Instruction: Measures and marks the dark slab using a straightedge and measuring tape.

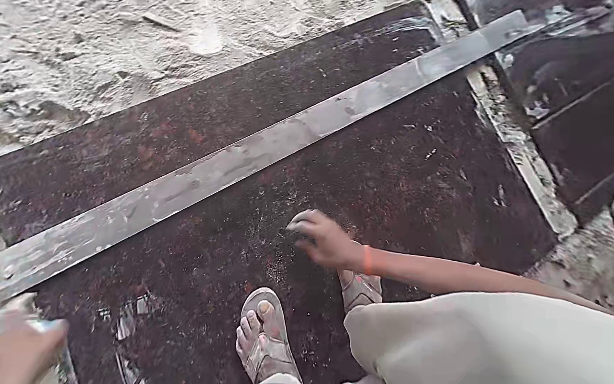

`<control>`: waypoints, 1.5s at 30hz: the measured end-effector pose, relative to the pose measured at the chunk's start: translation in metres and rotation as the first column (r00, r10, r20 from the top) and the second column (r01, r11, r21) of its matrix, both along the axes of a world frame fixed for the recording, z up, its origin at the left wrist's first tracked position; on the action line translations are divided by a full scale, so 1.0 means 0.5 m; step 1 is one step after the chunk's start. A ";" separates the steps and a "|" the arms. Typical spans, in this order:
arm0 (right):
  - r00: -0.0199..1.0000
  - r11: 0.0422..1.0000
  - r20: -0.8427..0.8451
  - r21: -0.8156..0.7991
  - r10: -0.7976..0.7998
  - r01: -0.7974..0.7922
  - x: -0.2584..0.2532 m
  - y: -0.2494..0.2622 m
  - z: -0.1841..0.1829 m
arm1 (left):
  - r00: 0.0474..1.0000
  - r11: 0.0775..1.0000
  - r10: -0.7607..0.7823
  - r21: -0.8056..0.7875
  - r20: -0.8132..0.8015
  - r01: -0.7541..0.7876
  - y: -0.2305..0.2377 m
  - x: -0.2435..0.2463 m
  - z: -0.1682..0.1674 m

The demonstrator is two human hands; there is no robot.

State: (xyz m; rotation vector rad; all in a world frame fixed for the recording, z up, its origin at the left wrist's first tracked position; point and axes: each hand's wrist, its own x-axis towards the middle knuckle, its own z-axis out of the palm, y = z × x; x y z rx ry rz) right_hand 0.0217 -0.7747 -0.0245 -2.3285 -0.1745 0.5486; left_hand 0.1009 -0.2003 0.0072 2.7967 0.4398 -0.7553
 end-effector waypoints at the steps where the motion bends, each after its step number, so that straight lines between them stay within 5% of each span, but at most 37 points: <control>1: 0.997 0.990 -0.055 0.132 0.061 -0.053 -0.004 0.042 0.003 | 0.998 0.980 -0.058 -0.193 -0.028 0.052 -0.078 -0.034 0.000; 5: 0.850 0.809 -0.459 0.584 0.258 0.070 -0.011 0.180 0.028 | 0.954 0.710 -0.221 -0.704 -0.201 0.017 -0.409 -0.167 0.015; 7: 0.769 0.721 -0.568 0.660 0.295 0.211 -0.017 0.211 0.033 | 0.964 0.625 -0.188 -0.780 -0.190 -0.032 -0.510 -0.209 0.021; 9: 0.767 0.670 -0.563 0.701 0.308 0.245 -0.021 0.213 0.024 | 0.983 0.638 -0.137 -0.770 -0.119 -0.004 -0.554 -0.223 0.021; 13: 0.747 0.701 -0.590 0.671 0.306 0.242 0.004 0.155 0.033 | 0.988 0.696 -0.103 -0.718 -0.113 -0.010 -0.548 -0.241 0.015; 16: 0.744 0.725 -0.662 0.557 0.091 0.406 0.076 0.074 0.048 | 0.954 0.727 -0.156 -0.683 -0.256 -0.065 -0.471 -0.273 -0.020; 17: 0.723 0.672 -0.689 0.512 -0.050 0.535 0.111 0.039 0.051 | 0.935 0.722 -0.162 -0.683 -0.315 -0.105 -0.440 -0.285 -0.035; 19: 0.591 0.386 -0.741 0.468 -0.320 0.795 0.164 -0.046 0.059 | 0.907 0.705 -0.195 -0.696 -0.372 -0.134 -0.396 -0.306 -0.072; 21: 0.559 0.242 -0.721 0.505 -0.409 0.828 0.200 -0.101 0.069 | 0.918 0.702 -0.231 -0.709 -0.322 -0.072 -0.367 -0.317 -0.093; 23: 0.643 0.344 -0.694 0.546 -0.324 0.764 0.213 -0.083 0.055 | 0.945 0.710 -0.136 -0.695 -0.298 -0.117 -0.331 -0.326 -0.073; 25: 0.775 0.606 -0.566 0.522 -0.280 0.600 0.209 -0.048 0.024 | 0.964 0.686 0.133 -0.681 -0.229 -0.256 -0.296 -0.314 -0.070; 27: 0.903 0.825 -0.371 0.425 -0.215 0.371 0.183 -0.017 -0.002 | 0.888 0.620 0.449 -0.679 -0.103 -0.392 -0.252 -0.284 -0.084; 29: 0.976 0.931 -0.202 0.333 -0.082 0.148 0.149 0.014 -0.022 | 0.746 0.582 0.666 -0.633 0.012 -0.510 -0.186 -0.250 -0.092; 34: 0.984 0.975 -0.007 0.136 0.178 -0.175 0.098 0.065 -0.050 | 0.551 0.507 0.832 -0.491 0.064 -0.708 -0.008 -0.146 -0.086; 41: 0.966 0.968 0.065 -0.003 0.250 -0.251 0.102 0.093 -0.043 | 0.599 0.571 0.798 -0.403 0.067 -0.715 0.046 -0.054 -0.105; 45: 0.941 0.947 0.161 -0.170 0.299 -0.272 0.194 0.068 -0.008 | 0.588 0.553 0.807 -0.424 0.055 -0.718 0.023 -0.052 -0.109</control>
